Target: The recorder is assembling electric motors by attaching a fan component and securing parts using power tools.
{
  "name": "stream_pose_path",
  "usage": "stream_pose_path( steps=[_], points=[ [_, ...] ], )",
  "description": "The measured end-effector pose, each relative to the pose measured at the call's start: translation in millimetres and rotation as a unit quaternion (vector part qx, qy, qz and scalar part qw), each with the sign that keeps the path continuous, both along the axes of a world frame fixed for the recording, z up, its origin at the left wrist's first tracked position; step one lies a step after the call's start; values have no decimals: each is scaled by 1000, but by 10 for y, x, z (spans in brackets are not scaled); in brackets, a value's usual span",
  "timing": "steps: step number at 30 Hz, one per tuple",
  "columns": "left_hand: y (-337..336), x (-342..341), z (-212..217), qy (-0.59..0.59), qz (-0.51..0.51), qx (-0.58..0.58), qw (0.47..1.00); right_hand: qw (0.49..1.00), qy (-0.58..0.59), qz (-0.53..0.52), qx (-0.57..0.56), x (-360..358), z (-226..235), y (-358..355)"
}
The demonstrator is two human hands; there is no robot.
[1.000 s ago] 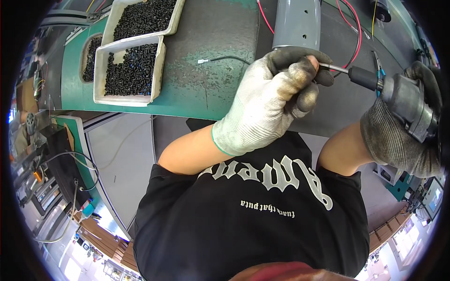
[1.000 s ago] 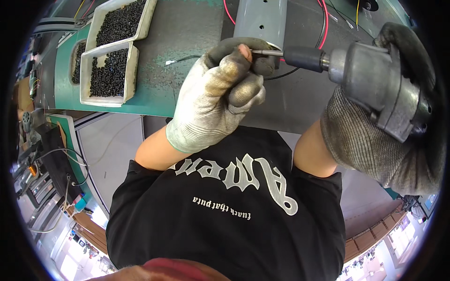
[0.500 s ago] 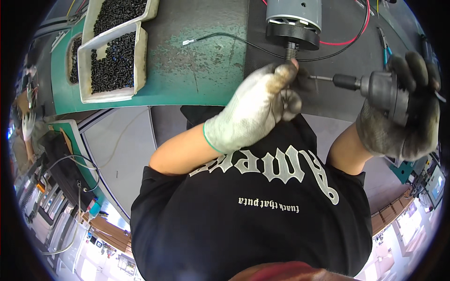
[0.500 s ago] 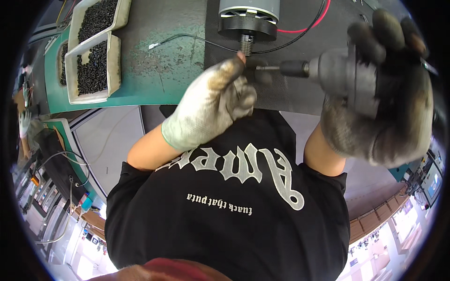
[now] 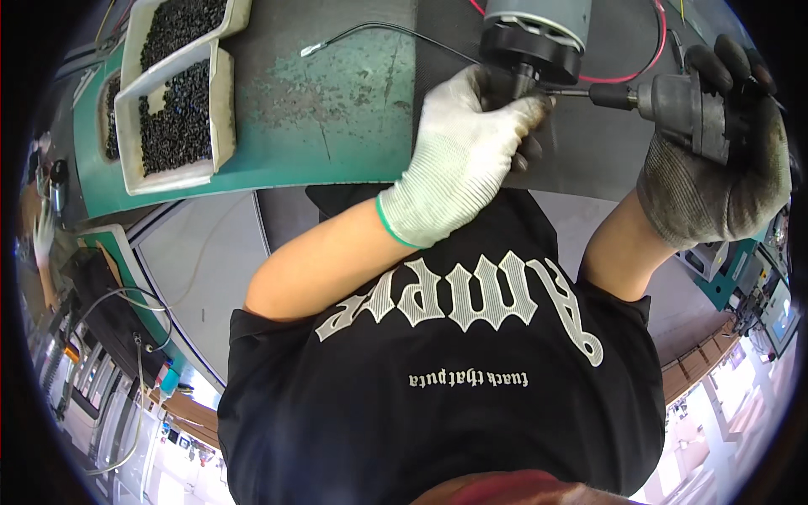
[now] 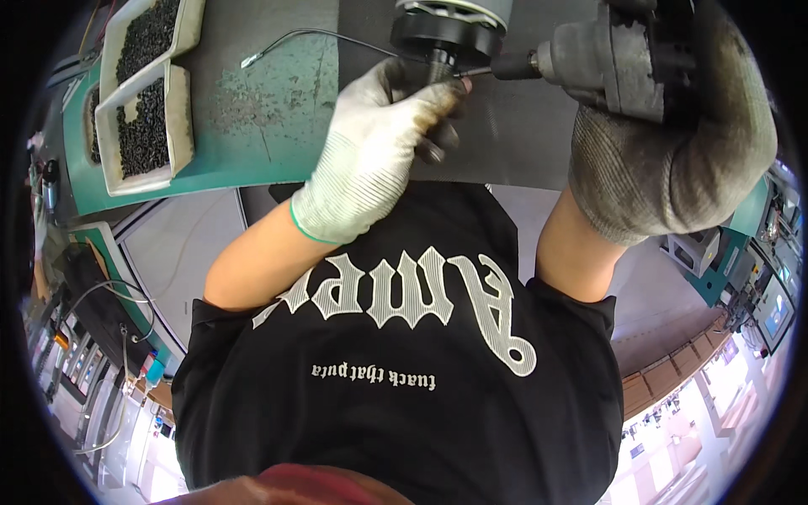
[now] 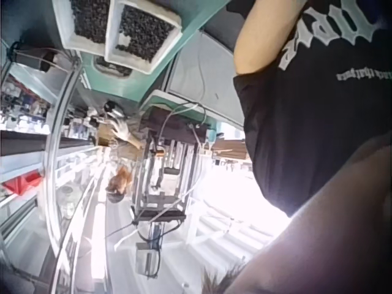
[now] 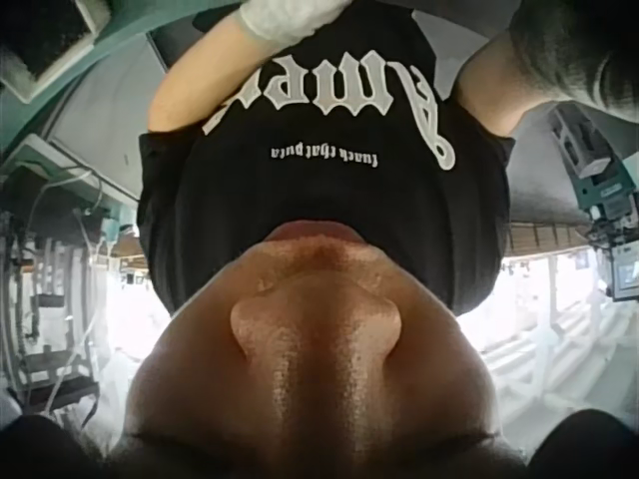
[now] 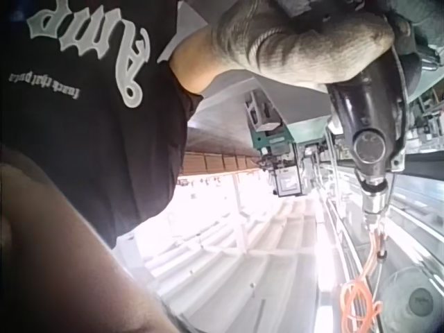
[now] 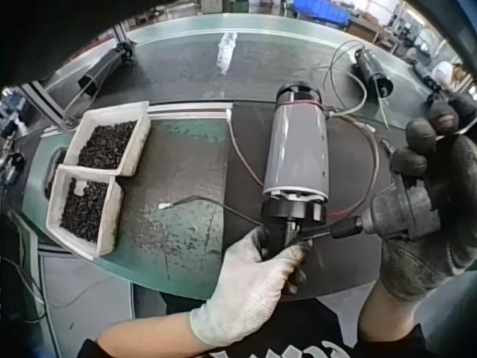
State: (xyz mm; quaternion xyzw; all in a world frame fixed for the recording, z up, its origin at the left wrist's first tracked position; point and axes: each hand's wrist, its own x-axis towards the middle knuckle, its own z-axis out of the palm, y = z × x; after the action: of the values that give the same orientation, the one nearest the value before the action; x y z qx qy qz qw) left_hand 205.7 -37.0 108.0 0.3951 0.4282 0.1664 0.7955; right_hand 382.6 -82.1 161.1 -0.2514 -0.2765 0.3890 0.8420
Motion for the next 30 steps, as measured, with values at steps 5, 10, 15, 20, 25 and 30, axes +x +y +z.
stream_pose_path(
  steps=[5,10,15,20,25,30],
  points=[
    [-79,63,-214,-134,-3,-150,980,996,-63,-58,-29,-48,0,-142],
    [-86,239,-254,-180,-52,-205,961,985,-130,-98,-61,-21,54,-281],
    [-69,237,-318,-179,-63,-192,963,985,-147,-71,-48,1,48,-351],
    [-98,246,-274,-176,-44,-172,968,987,-155,-25,-29,2,18,-349],
    [-137,261,-303,-167,-41,-163,971,987,-159,26,-13,-4,-29,-316],
    [-146,274,-253,-155,-36,-159,974,984,-171,-55,-10,-31,-129,-239]
  ],
)
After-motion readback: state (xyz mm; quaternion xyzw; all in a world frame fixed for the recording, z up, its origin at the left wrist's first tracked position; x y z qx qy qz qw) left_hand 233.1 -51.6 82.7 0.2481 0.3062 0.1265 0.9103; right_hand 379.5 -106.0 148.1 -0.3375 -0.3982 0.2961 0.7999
